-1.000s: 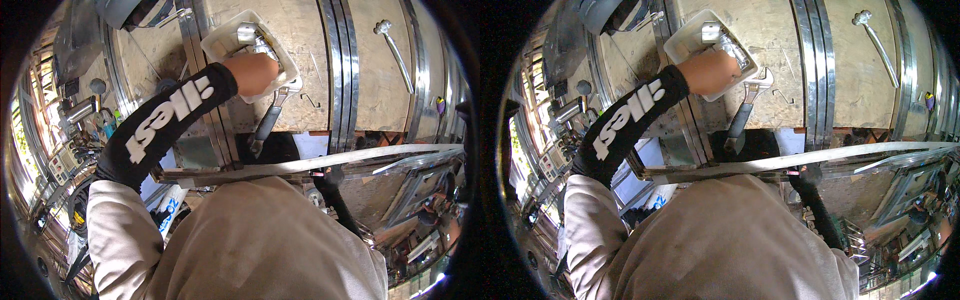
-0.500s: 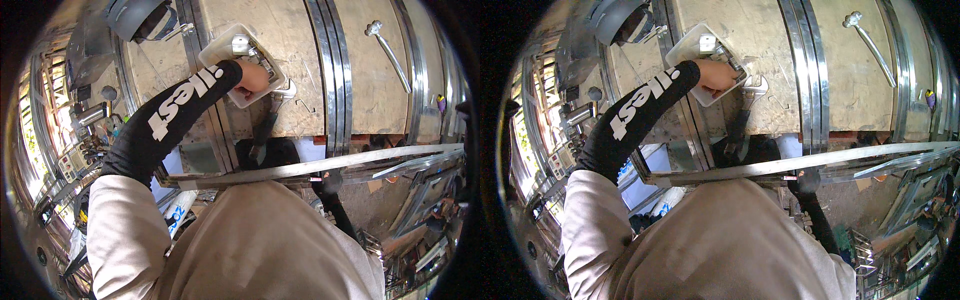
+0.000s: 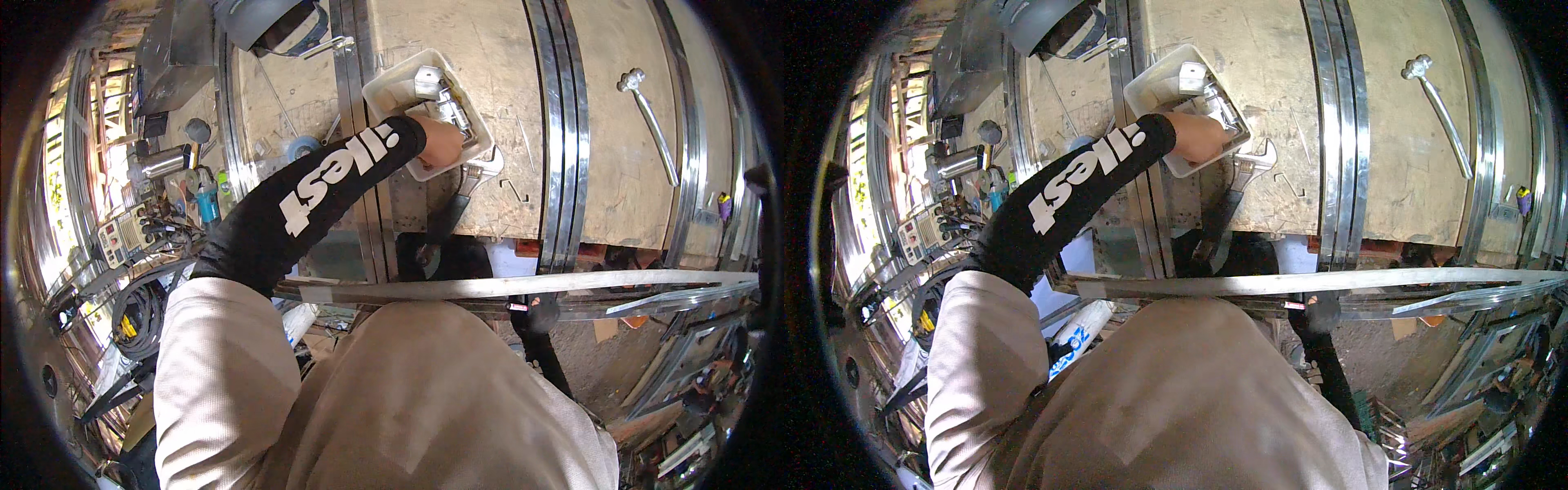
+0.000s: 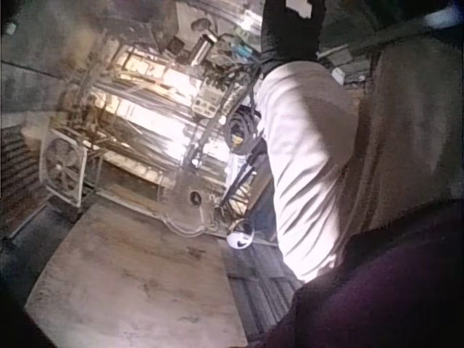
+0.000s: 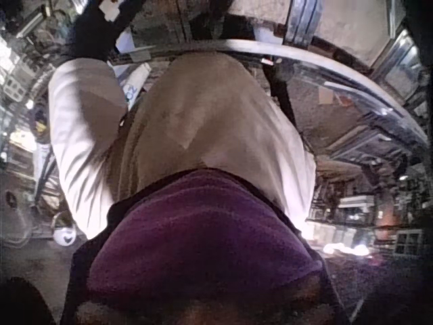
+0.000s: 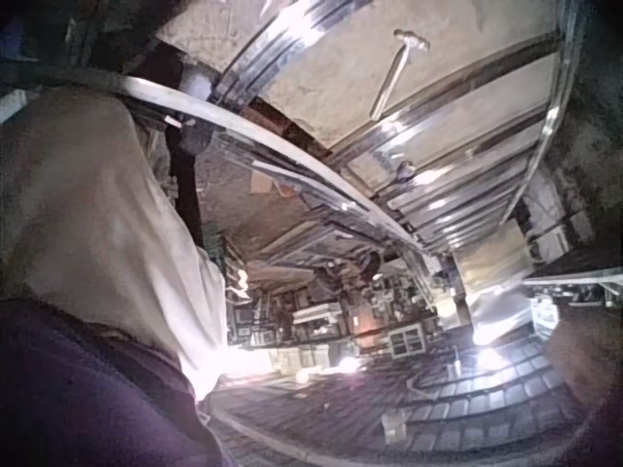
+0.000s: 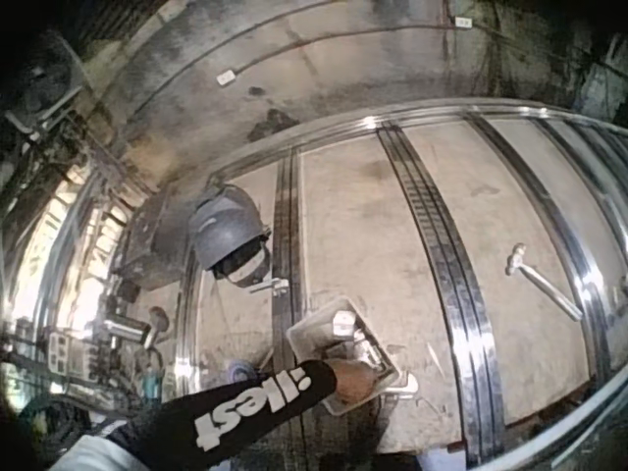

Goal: The person retrieves small metal pieces from a plastic container and places them on a workbench. Using a marker, they mark each piece individually while handling them one at a time. The marked pieces remain on the bench throughout the clip.

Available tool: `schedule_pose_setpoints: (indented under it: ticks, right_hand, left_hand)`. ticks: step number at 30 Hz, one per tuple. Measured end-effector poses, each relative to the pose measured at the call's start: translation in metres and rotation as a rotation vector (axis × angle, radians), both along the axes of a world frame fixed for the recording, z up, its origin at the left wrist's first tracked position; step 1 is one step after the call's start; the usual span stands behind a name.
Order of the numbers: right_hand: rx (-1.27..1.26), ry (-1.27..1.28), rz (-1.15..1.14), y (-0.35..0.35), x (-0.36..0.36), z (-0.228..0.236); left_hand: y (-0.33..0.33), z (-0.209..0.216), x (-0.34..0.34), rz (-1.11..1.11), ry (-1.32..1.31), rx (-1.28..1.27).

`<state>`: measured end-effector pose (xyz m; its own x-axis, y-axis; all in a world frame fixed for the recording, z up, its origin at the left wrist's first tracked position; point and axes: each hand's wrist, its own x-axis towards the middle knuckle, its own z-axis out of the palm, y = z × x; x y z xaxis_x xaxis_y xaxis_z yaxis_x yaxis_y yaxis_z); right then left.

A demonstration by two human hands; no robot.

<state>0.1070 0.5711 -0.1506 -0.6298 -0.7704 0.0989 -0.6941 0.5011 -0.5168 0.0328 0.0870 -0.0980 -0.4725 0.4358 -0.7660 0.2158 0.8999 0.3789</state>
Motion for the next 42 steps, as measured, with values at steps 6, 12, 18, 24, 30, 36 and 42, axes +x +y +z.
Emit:
schedule_pose_setpoints:
  ticks: [6, 12, 18, 24, 30, 36, 42]
  right_hand:
    - [0.133, -0.041, -0.03, 0.01, 0.005, -0.006]
    - [-0.02, 0.016, -0.009, 0.0, 0.002, -0.008]
    - [-0.004, -0.044, -0.005, 0.018, 0.001, -0.008]
    - [0.037, -0.029, 0.008, 0.019, 0.002, -0.012]
    - [0.056, -0.019, 0.004, 0.013, -0.001, -0.01]
    - [0.074, -0.032, 0.003, 0.011, -0.001, -0.009]
    - [0.089, -0.032, 0.012, 0.012, -0.001, -0.007]
  left_hand:
    - [0.006, 0.003, -0.002, 0.341, -0.12, -0.043]
    - [0.01, -0.005, -0.015, 0.273, -0.27, -0.103]
    - [0.006, -0.008, -0.002, 0.48, -0.189, 0.013]
    - [0.001, -0.042, -0.001, 0.372, -0.094, 0.16]
    - [-0.002, -0.002, 0.002, 1.197, -0.476, 0.264]
    - [-0.009, 0.063, 0.014, 1.206, -0.389, 0.45]
    - [-0.015, 0.081, 0.024, 1.3, -0.365, 0.49]
